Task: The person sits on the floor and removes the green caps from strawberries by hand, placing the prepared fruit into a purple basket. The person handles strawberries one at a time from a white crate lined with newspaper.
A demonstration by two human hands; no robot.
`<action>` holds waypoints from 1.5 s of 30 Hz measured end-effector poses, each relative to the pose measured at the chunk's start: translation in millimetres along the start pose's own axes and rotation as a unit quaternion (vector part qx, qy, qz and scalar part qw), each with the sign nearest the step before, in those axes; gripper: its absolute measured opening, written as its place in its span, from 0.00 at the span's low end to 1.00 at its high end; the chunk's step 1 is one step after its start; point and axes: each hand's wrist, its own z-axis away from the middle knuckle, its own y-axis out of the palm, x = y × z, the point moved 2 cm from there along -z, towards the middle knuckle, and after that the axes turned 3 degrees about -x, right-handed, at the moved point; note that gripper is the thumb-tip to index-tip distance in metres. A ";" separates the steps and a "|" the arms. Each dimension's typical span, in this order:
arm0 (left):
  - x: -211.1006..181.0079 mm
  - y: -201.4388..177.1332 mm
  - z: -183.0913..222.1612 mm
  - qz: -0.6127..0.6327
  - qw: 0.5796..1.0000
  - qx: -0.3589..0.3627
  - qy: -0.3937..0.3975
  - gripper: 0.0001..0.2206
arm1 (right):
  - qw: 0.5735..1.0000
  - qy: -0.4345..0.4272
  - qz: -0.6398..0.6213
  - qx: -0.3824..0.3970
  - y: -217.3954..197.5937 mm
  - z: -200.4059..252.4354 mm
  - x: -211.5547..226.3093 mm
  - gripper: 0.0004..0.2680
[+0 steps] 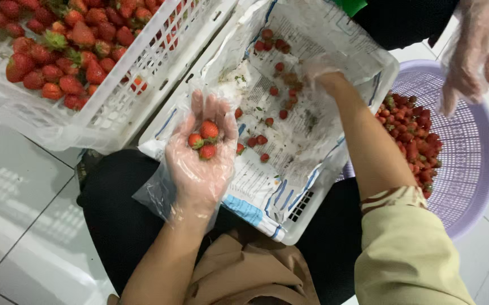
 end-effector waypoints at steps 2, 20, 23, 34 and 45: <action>2.9 -1.9 -1.5 0.008 1.000 0.001 -0.007 0.15 | 0.990 0.039 -0.134 0.028 -10.6 6.4 -12.6 0.09; -2.7 -13.7 -11.4 0.004 1.000 -0.008 -0.002 0.15 | 0.936 -0.167 0.308 -0.026 12.1 50.8 95.0 0.19; -3.0 -13.7 -11.5 -0.001 1.000 -0.014 0.002 0.15 | 0.888 -0.148 0.435 0.009 17.3 43.6 95.9 0.11; 1.3 -7.2 -7.4 0.009 0.999 -0.042 -0.005 0.15 | 0.999 0.024 0.016 0.041 -33.4 71.4 93.2 0.14; -0.9 -8.6 -8.6 0.004 1.000 -0.014 -0.006 0.14 | 0.949 -0.124 0.285 0.053 13.6 67.3 125.7 0.11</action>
